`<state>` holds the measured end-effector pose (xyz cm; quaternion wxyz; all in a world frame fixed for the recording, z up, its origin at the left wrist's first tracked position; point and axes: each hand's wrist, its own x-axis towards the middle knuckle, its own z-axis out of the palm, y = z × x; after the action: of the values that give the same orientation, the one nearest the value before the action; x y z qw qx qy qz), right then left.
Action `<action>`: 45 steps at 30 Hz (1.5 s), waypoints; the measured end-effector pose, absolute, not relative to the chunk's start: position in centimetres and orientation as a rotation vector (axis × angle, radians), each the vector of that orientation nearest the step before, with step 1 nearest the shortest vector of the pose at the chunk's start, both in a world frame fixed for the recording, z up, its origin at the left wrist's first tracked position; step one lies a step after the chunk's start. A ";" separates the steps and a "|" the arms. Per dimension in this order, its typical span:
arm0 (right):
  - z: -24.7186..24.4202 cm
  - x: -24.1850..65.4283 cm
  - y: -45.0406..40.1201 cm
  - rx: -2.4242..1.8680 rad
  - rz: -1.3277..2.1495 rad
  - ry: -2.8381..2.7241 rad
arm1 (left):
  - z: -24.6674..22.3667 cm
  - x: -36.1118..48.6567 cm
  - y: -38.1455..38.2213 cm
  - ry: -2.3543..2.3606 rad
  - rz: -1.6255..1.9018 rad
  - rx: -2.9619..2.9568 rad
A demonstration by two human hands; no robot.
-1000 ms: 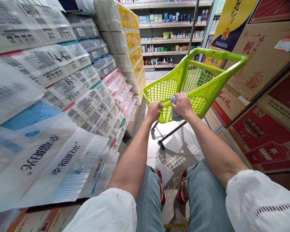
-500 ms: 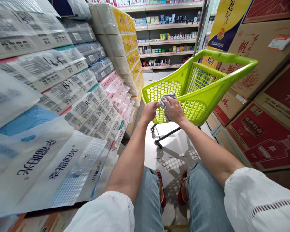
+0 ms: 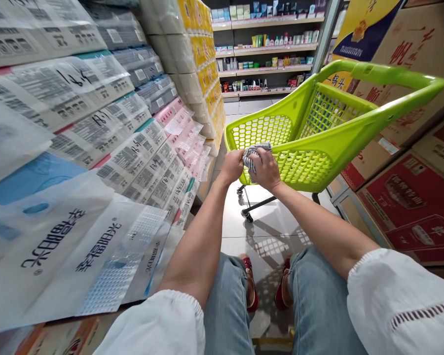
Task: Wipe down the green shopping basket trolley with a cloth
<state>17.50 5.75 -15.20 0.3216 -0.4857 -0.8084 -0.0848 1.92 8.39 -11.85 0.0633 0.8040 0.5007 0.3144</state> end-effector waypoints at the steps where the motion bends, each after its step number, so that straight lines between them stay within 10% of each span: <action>1: -16.2 17.4 5.8 -1.271 -0.234 -2.149 | -11.9 1.8 8.4 1.493 0.964 2.428; 28: -21.1 17.0 5.0 -1.079 -0.557 -2.424 | -12.0 1.8 8.3 1.526 1.076 2.425; 39: -13.1 19.0 6.5 -1.271 -0.591 -1.987 | -11.9 2.2 8.4 1.585 1.040 2.433; 45: -18.5 19.3 5.9 -1.227 -0.497 -2.285 | -12.1 2.0 8.6 1.648 1.039 2.451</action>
<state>19.27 5.94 -18.52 0.2475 -0.4502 -0.8384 -0.1822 2.03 8.55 -12.07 0.0053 0.7829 0.5263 0.3317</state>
